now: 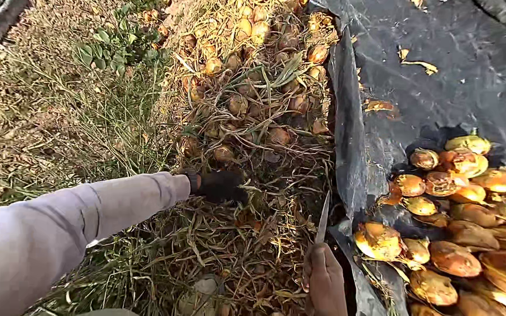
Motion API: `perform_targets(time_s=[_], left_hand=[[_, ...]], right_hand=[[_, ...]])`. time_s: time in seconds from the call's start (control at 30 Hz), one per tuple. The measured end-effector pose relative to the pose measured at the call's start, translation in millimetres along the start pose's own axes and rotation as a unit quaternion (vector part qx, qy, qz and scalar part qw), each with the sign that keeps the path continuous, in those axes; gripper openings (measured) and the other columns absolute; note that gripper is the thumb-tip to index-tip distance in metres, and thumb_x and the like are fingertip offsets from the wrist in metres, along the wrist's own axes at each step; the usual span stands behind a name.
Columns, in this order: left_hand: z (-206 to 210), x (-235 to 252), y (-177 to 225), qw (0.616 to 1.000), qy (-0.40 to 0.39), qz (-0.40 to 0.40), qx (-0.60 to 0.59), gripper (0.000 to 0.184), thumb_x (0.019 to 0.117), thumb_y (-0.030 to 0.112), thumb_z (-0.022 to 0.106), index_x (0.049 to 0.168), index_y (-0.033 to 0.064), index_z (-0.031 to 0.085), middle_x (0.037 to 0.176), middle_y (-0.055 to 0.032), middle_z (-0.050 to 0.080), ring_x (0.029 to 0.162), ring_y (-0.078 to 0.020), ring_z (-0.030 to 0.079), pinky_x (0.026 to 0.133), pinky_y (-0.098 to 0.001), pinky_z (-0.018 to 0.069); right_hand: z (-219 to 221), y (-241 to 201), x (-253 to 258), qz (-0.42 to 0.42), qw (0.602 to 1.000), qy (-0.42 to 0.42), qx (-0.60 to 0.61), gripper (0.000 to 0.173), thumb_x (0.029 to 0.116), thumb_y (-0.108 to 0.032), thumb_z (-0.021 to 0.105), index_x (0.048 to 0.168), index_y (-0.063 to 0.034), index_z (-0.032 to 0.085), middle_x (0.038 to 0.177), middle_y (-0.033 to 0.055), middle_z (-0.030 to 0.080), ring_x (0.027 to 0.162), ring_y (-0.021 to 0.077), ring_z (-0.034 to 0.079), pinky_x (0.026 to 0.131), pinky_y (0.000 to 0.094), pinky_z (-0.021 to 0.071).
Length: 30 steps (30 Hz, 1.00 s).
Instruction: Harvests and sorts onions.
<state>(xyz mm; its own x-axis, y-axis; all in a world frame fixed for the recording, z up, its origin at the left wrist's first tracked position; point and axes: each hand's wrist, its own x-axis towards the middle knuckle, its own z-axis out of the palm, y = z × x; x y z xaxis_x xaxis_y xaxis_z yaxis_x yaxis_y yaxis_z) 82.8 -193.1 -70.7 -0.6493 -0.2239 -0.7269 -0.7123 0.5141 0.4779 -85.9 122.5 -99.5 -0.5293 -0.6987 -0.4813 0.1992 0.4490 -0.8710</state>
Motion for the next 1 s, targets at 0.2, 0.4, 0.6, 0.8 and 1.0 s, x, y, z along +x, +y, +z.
perform_targets(time_s=[0.2,0.4,0.6,0.8,1.0], left_hand=[[10,-72,95,0.955,-0.045,0.071,-0.286,0.013,0.0987,0.018,0.066,0.104,0.0083,0.073,0.082,0.0004,0.069,0.071,-0.0056,0.062,0.069,-0.0247,0.0531],[28,-100,103,0.950,-0.086,0.086,-0.288,0.029,0.1072,0.025,0.050,0.093,0.0068,0.067,0.081,-0.0010,0.066,0.070,-0.0079,0.062,0.065,-0.0265,0.0536],[-16,-116,115,0.974,0.176,0.134,0.057,0.031,0.1051,0.041,0.056,0.107,0.0127,0.067,0.071,0.0000,0.061,0.062,-0.0136,0.059,0.058,-0.0375,0.0509],[65,-120,129,0.950,0.022,0.214,0.227,0.023,0.0955,0.031,0.067,0.089,0.0100,0.070,0.079,-0.0096,0.066,0.077,-0.0304,0.067,0.067,-0.0561,0.0535],[30,-68,66,0.961,0.060,-0.009,0.269,0.021,0.0972,0.025,0.062,0.113,0.0145,0.071,0.095,-0.0134,0.070,0.090,-0.0373,0.069,0.072,-0.0623,0.0550]], right_hand=[[26,-27,-18,0.008,0.991,-0.061,0.119,0.056,0.1047,-0.055,0.037,0.120,-0.0037,0.051,0.069,0.0000,0.050,0.051,0.0131,0.051,0.046,0.0309,0.0503],[33,-49,-46,-0.032,0.955,-0.156,0.251,0.064,0.0971,-0.075,0.038,0.088,-0.0137,0.054,0.055,-0.0059,0.038,0.040,0.0062,0.036,0.036,0.0243,0.0375],[42,-41,-50,-0.023,0.977,-0.134,0.167,0.055,0.1074,-0.056,0.031,0.085,-0.0109,0.051,0.054,-0.0027,0.038,0.039,0.0091,0.036,0.037,0.0262,0.0366],[57,-26,-57,-0.062,0.983,-0.098,0.139,0.058,0.0869,-0.062,0.070,0.102,-0.0060,0.064,0.068,-0.0014,0.059,0.052,0.0072,0.053,0.049,0.0263,0.0493],[26,-21,-37,-0.178,0.983,0.023,0.026,0.049,0.0939,-0.051,0.066,0.107,-0.0034,0.065,0.072,-0.0061,0.062,0.060,0.0023,0.059,0.058,0.0240,0.0552]])
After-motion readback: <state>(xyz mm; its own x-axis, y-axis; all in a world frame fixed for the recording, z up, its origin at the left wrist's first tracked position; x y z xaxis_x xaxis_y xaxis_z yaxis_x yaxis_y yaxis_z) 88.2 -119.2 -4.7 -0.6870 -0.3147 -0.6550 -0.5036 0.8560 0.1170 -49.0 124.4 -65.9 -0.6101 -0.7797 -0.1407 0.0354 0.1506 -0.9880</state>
